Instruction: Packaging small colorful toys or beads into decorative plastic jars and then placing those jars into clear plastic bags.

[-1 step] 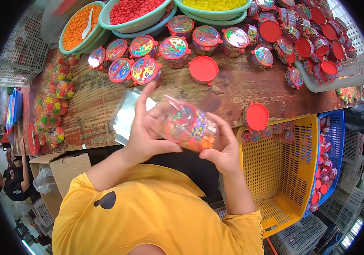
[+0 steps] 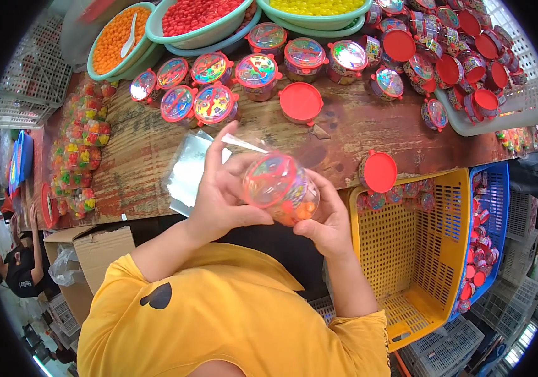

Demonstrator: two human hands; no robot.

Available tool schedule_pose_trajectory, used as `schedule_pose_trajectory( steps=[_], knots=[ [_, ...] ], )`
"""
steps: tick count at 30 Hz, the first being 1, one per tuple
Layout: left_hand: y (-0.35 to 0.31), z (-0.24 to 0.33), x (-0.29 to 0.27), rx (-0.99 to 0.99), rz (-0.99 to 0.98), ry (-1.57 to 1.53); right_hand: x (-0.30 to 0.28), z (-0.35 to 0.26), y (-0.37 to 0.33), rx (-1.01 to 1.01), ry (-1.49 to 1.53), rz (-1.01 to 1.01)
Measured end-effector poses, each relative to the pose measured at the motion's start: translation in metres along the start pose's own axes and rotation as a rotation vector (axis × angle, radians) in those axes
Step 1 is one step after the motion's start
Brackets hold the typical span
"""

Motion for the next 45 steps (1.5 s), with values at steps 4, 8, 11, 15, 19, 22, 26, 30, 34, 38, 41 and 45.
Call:
schedule_pose_trajectory(
  steps=[4,8,11,15,19,22,26,30,34,38,41,45],
  knots=[
    [0.001,-0.02,0.0,0.135,-0.249,0.545,0.004,0.004,-0.004,0.031,0.224,0.036],
    [0.0,-0.011,0.008,-0.019,-0.173,0.26,0.012,0.005,-0.006,0.132,0.354,0.067],
    [0.01,0.0,0.007,-0.117,-0.108,0.049,0.012,0.006,-0.004,0.104,0.277,0.021],
    [0.002,-0.019,-0.003,0.036,-0.333,0.472,0.019,0.004,-0.013,0.139,0.34,-0.02],
    [-0.006,-0.007,0.011,0.061,-0.157,0.178,0.023,-0.002,-0.005,0.002,0.262,0.072],
    [0.008,-0.002,0.015,0.018,-0.086,0.105,0.018,-0.001,-0.002,-0.171,-0.022,0.12],
    [0.005,-0.018,0.012,-0.037,-0.118,0.207,0.019,-0.002,-0.001,-0.255,-0.027,0.225],
    [0.01,-0.017,0.013,0.014,-0.065,0.133,0.016,0.001,0.004,-0.308,-0.06,0.216],
    [0.001,-0.017,-0.006,-0.194,-0.041,0.054,0.001,0.003,0.007,-0.516,-0.435,0.286],
    [-0.008,-0.027,0.006,-0.667,-0.164,-0.463,-0.003,0.007,0.004,-0.583,-0.555,0.263],
    [-0.012,-0.03,0.014,-0.716,-0.126,-0.665,-0.001,0.008,0.004,-0.598,-0.542,0.287],
    [-0.012,-0.034,0.014,-0.71,-0.08,-0.665,0.002,0.007,0.005,-0.59,-0.523,0.319]
  ],
)
Point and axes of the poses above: each hand's wrist, its own y-axis towards the middle knuckle, its own x-axis out of the palm, z = x × y, the point moved 3 cm from there along y, towards the middle knuckle, and after that the axes turned 2 degrees about x, right-handed, at the moved point
